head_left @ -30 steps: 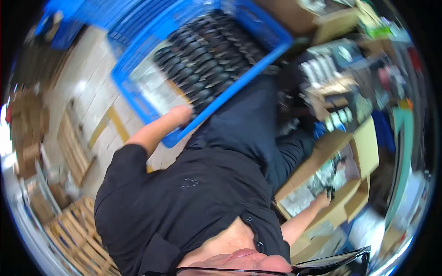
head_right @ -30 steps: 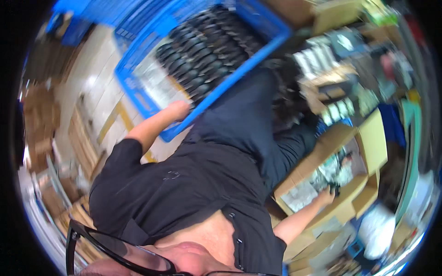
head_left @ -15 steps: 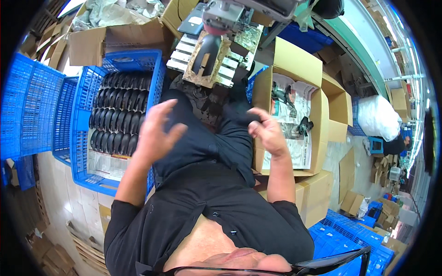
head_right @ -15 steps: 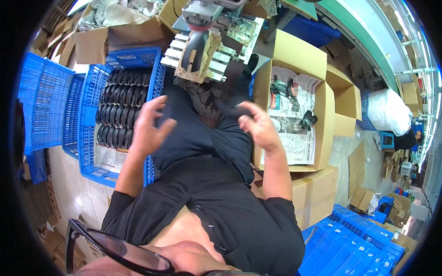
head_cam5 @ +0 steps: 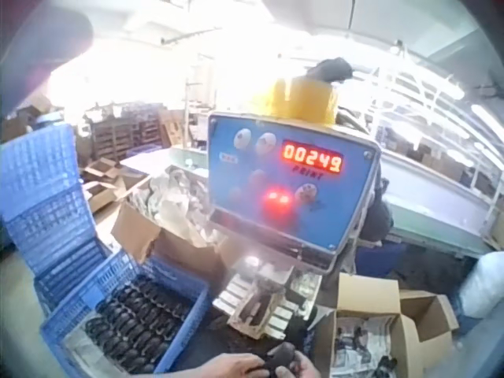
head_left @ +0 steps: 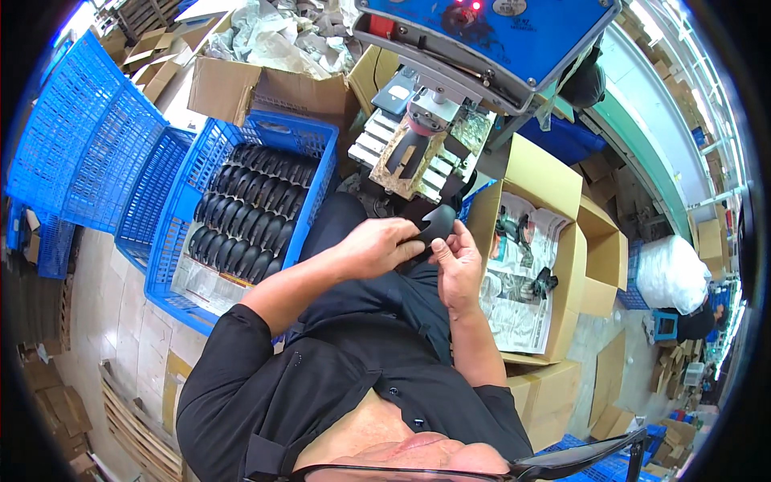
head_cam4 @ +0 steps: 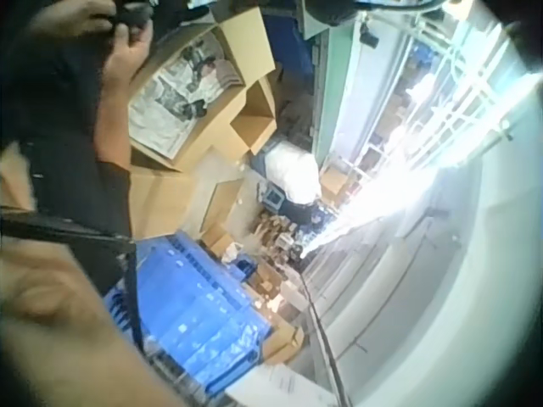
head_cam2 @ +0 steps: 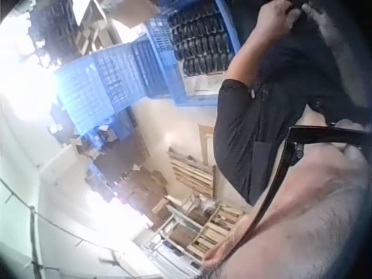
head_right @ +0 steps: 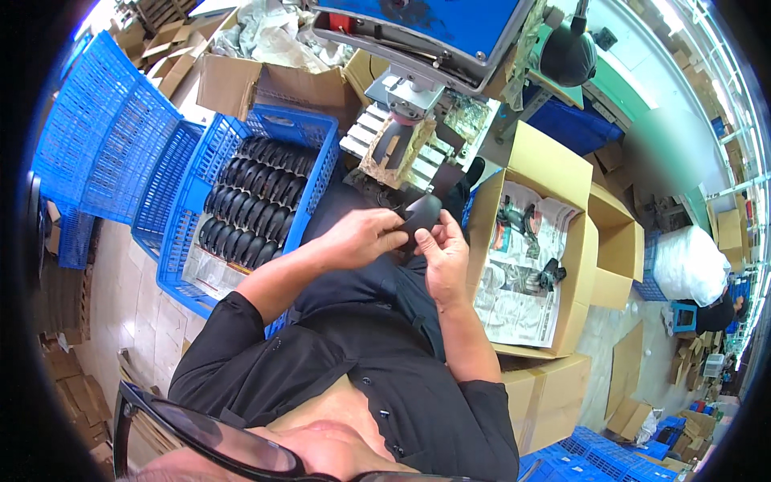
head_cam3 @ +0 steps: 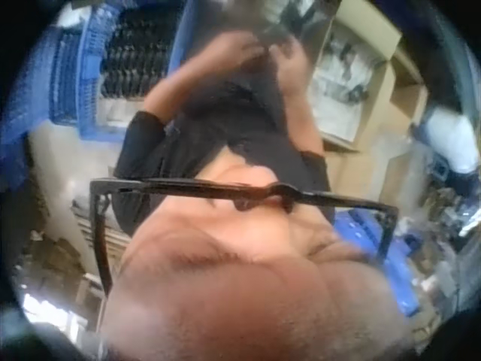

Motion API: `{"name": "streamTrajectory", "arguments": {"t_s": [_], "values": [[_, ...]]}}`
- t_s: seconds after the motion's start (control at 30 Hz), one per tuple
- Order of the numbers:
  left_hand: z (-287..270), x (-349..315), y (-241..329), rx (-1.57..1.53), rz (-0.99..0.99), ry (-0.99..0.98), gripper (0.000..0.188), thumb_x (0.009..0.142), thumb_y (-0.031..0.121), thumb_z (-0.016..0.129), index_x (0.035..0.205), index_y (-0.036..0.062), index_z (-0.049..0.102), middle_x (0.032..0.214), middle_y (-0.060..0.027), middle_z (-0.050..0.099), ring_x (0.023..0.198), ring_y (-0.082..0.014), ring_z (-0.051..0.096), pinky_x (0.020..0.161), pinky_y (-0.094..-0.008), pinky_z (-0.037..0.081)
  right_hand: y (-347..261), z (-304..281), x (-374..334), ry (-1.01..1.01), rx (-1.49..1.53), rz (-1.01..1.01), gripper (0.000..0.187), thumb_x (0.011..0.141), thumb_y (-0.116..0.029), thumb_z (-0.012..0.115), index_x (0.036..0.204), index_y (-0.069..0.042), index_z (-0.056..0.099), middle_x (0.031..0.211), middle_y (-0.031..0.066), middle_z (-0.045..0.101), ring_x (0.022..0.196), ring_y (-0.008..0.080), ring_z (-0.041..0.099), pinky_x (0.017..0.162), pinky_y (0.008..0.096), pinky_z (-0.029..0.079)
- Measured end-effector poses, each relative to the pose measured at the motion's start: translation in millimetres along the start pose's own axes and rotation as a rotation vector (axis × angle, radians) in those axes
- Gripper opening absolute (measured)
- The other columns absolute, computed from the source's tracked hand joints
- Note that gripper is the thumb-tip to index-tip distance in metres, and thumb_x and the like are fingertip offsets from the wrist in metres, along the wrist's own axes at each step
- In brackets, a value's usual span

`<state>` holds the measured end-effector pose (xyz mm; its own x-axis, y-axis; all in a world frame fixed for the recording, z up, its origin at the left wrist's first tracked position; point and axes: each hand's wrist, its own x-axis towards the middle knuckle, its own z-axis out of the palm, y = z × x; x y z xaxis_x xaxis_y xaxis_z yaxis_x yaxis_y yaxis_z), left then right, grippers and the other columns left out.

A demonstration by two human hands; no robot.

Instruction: Process electronic components using a machine and then pack them into individual bags from a floor workstation.

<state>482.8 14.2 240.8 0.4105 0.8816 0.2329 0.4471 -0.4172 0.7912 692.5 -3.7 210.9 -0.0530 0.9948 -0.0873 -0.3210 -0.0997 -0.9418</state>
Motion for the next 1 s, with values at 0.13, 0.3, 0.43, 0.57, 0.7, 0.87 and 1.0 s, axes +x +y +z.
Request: {"name": "streamTrajectory", "arguments": {"t_s": [0.13,0.3,0.43,0.57,0.7,0.87,1.0], "values": [[-18.7,43.7,-6.3,0.238,0.079,0.439,0.035,0.089,0.028,0.08,0.107,0.0009,0.067,0.097,-0.0168,0.07,0.09,-0.0347,0.07,0.079,-0.0443,0.057,-8.0,-14.7,18.3,0.101,0.009,-0.043,0.068,0.098,-0.006,0.075,0.153,0.011,0.04,0.1,0.002,0.064,0.083,0.0069,0.06,0.067,0.0221,0.053],[-42.8,98.3,-14.2,0.506,0.086,0.568,0.048,0.081,0.033,0.082,0.11,0.0002,0.063,0.101,-0.021,0.067,0.096,-0.0398,0.069,0.08,-0.0492,0.057,-32.9,0.3,51.0,0.077,0.038,-0.052,0.059,0.098,-0.008,0.074,0.149,0.007,0.046,0.096,-0.0011,0.062,0.081,0.0059,0.059,0.065,0.0209,0.052],[-46.9,100.0,-10.2,0.426,-0.051,0.539,0.044,0.08,0.033,0.079,0.101,-0.0021,0.064,0.096,-0.0239,0.066,0.095,-0.0424,0.07,0.083,-0.0503,0.058,-50.3,20.5,74.0,0.026,0.057,-0.063,0.055,0.099,-0.009,0.073,0.146,0.005,0.048,0.097,-0.0023,0.063,0.082,0.006,0.06,0.065,0.0208,0.052],[-58.7,78.0,-10.6,0.301,-0.119,0.656,0.04,0.077,0.034,0.082,0.091,0.0,0.064,0.091,-0.0182,0.065,0.085,-0.0353,0.068,0.078,-0.0444,0.056,-54.6,40.4,101.8,-0.049,0.024,-0.111,0.056,0.099,-0.01,0.074,0.146,0.007,0.049,0.097,-0.0002,0.066,0.082,0.0073,0.062,0.066,0.0217,0.052],[-69.5,37.5,-30.7,0.262,-0.192,0.704,0.039,0.077,0.031,0.084,0.088,0.0013,0.062,0.083,-0.0116,0.06,0.073,-0.0254,0.062,0.07,-0.0378,0.053,-35.8,68.0,141.9,0.015,-0.269,-0.196,0.055,0.093,-0.011,0.08,0.138,0.007,0.054,0.089,0.0032,0.064,0.079,0.01,0.064,0.06,0.0256,0.053],[-83.5,-40.6,-67.8,0.297,-0.343,0.68,0.036,0.079,0.028,0.086,0.091,0.0014,0.064,0.085,-0.0089,0.061,0.076,-0.0204,0.062,0.072,-0.0353,0.053,-7.1,73.5,149.8,0.106,-0.444,-0.366,0.052,0.091,-0.013,0.082,0.135,0.001,0.056,0.085,0.0007,0.057,0.073,0.008,0.056,0.054,0.0256,0.048],[-96.8,-109.6,-107.4,0.186,-0.619,0.553,0.035,0.08,0.029,0.085,0.092,0.0026,0.066,0.086,-0.0067,0.064,0.08,-0.0185,0.062,0.076,-0.0357,0.052,-13.8,24.8,120.1,0.125,-0.301,-0.3,0.039,0.101,-0.013,0.071,0.136,-0.002,0.057,0.096,0.0015,0.062,0.073,0.0085,0.054,0.066,0.0249,0.046]]}}
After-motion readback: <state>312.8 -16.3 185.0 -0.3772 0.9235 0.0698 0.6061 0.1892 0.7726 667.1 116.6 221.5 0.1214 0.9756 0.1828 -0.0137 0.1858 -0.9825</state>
